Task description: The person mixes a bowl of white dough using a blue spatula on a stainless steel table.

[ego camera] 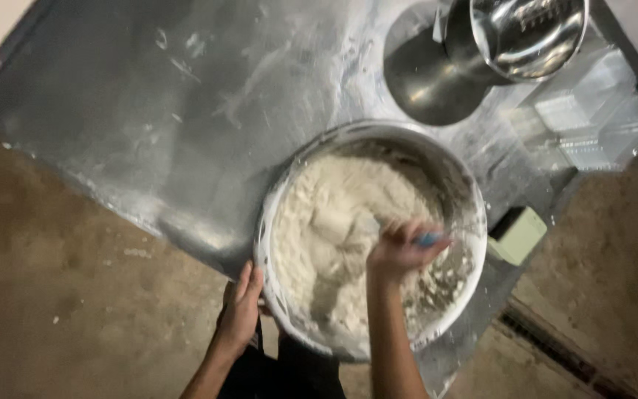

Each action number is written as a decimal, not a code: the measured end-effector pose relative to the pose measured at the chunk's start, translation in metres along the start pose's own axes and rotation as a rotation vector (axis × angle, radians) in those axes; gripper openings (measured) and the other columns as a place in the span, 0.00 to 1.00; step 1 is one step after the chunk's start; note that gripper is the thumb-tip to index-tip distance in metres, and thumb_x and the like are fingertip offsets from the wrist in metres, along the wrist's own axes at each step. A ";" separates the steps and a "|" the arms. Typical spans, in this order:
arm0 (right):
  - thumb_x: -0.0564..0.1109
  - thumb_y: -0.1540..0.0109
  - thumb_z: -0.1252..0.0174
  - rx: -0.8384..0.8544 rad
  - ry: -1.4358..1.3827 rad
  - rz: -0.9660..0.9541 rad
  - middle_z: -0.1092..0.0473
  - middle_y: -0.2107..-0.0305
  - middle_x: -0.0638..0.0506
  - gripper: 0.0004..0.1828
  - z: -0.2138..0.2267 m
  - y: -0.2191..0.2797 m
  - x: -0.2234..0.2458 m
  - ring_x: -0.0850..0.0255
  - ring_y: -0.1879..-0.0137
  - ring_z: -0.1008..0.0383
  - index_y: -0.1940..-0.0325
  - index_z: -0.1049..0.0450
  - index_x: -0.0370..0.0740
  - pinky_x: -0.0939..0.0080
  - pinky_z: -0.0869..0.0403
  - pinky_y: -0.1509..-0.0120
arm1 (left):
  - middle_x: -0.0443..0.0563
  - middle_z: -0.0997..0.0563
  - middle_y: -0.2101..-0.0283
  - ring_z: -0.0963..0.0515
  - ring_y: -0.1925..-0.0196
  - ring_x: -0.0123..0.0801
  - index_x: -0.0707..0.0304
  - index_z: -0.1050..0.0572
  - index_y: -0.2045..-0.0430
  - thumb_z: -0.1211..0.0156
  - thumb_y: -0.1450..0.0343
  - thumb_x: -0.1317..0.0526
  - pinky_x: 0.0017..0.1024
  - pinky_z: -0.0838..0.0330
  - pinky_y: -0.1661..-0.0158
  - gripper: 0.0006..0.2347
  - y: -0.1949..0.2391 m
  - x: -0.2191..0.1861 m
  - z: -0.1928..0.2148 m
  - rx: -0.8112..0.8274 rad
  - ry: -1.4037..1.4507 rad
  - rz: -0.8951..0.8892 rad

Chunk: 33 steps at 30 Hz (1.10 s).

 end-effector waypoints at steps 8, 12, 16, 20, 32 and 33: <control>0.68 0.26 0.55 0.077 0.094 -0.098 0.44 0.84 0.60 0.27 0.031 -0.114 0.045 0.70 0.82 0.50 0.70 0.38 0.49 0.66 0.46 0.80 | 0.61 0.26 0.40 0.23 0.45 0.41 0.67 0.41 0.32 0.58 0.24 0.47 0.36 0.25 0.51 0.28 -0.027 0.015 0.011 -0.005 -0.049 -0.065; 0.67 0.29 0.58 0.107 0.022 -0.100 0.45 0.85 0.55 0.26 0.022 -0.015 -0.001 0.69 0.84 0.51 0.68 0.35 0.45 0.65 0.48 0.81 | 0.65 0.37 0.28 0.38 0.27 0.45 0.77 0.47 0.31 0.57 0.23 0.46 0.35 0.45 0.32 0.32 -0.067 -0.002 0.007 0.037 -0.045 -0.322; 0.64 0.25 0.57 0.559 0.154 -0.166 0.48 0.87 0.60 0.26 0.008 0.005 0.031 0.69 0.85 0.50 0.70 0.38 0.47 0.63 0.47 0.84 | 0.66 0.37 0.28 0.39 0.26 0.45 0.79 0.44 0.33 0.58 0.23 0.46 0.34 0.46 0.32 0.32 -0.071 -0.027 0.018 0.028 -0.127 -0.350; 0.60 0.27 0.54 0.503 0.300 0.007 0.45 0.84 0.58 0.18 0.000 -0.075 0.000 0.70 0.82 0.50 0.58 0.38 0.43 0.64 0.46 0.80 | 0.67 0.39 0.28 0.40 0.26 0.47 0.76 0.45 0.32 0.60 0.23 0.45 0.34 0.47 0.31 0.32 -0.084 -0.049 0.016 0.016 -0.333 -0.338; 0.60 0.21 0.58 0.332 0.209 0.058 0.35 0.82 0.56 0.23 0.040 -0.112 0.031 0.69 0.83 0.40 0.62 0.31 0.45 0.67 0.39 0.82 | 0.66 0.34 0.31 0.32 0.29 0.44 0.76 0.44 0.33 0.60 0.23 0.46 0.33 0.40 0.35 0.30 -0.072 -0.080 0.012 0.079 -0.364 -0.328; 0.60 0.21 0.58 0.330 0.202 0.053 0.35 0.82 0.56 0.23 0.036 -0.099 0.022 0.69 0.83 0.40 0.62 0.31 0.45 0.67 0.39 0.82 | 0.67 0.40 0.29 0.35 0.28 0.46 0.76 0.47 0.32 0.60 0.23 0.46 0.33 0.42 0.34 0.31 -0.072 -0.084 0.009 0.125 -0.349 -0.349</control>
Point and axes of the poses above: each hand's wrist, its own y-axis away from the middle knuckle, its own z-axis out of the back of the hand, x = y × z, the point moved 7 cm from there along -y, towards the middle knuckle
